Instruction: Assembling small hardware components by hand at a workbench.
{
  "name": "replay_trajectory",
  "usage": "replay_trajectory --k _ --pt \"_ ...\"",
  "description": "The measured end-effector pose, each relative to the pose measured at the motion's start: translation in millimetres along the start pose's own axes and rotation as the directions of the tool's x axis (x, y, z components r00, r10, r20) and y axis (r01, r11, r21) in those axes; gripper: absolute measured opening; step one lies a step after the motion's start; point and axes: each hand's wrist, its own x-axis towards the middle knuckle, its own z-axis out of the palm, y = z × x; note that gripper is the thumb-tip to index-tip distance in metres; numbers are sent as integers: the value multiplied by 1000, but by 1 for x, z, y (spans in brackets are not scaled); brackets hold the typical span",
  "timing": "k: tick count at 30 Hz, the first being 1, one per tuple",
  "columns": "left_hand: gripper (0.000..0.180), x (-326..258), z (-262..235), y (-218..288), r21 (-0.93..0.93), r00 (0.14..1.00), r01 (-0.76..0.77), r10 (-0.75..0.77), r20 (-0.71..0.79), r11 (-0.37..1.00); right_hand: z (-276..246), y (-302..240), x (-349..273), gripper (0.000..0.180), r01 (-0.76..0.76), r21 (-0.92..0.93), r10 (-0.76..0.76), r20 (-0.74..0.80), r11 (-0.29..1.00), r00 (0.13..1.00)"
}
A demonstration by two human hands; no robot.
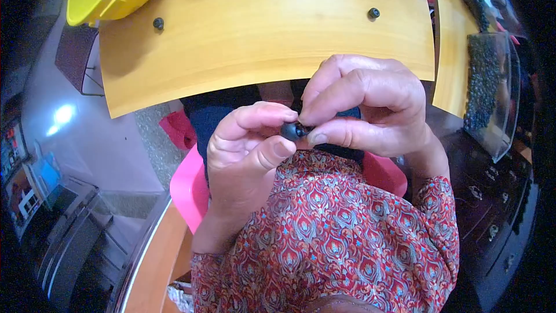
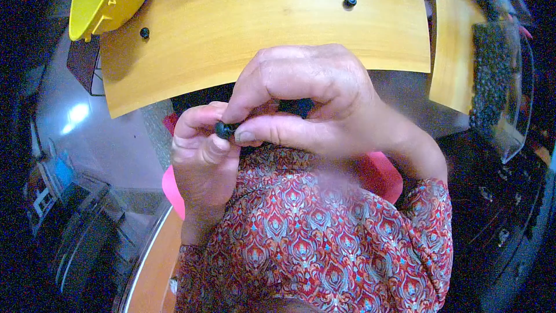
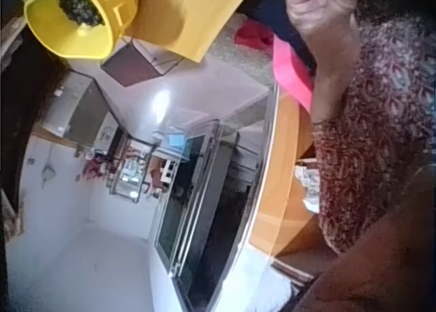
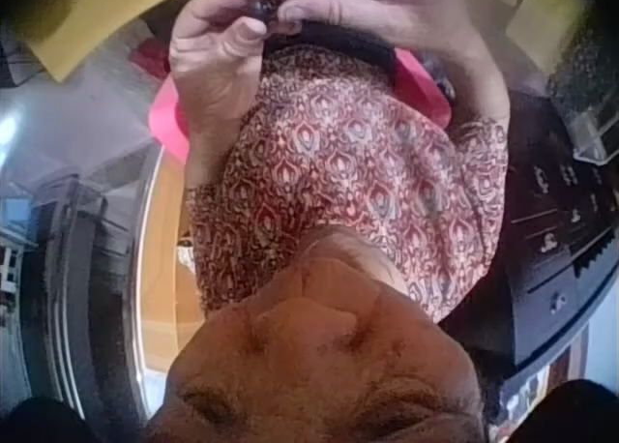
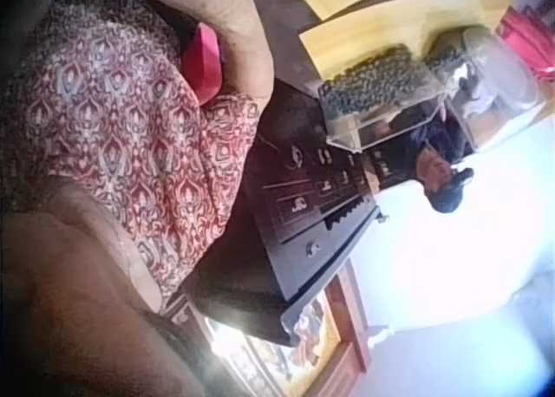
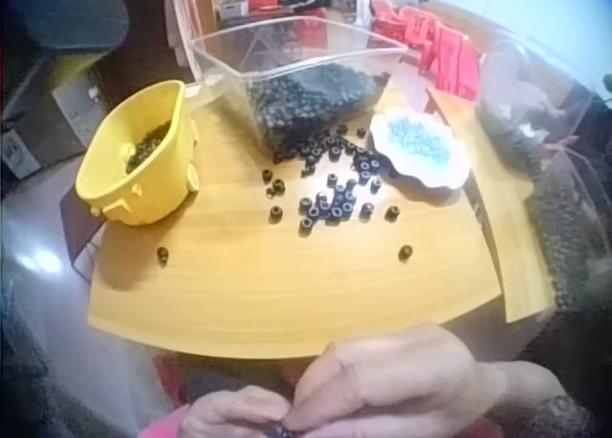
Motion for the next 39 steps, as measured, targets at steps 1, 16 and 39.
replay_trajectory --k 1,16,39 --pt "28 0 0 -1 -2 1000 8 -8 19 1000 0 0 -1 15 31 11 -31 -2 999 1000" --pt "27 -1 7 5 -141 992 105 -114 -52 984 3 0 -3 16 26 -23 -26 -1 999 1000" --pt "30 4 5 3 -212 988 146 -153 -17 966 -1 4 -9 20 -10 40 12 -49 999 999"
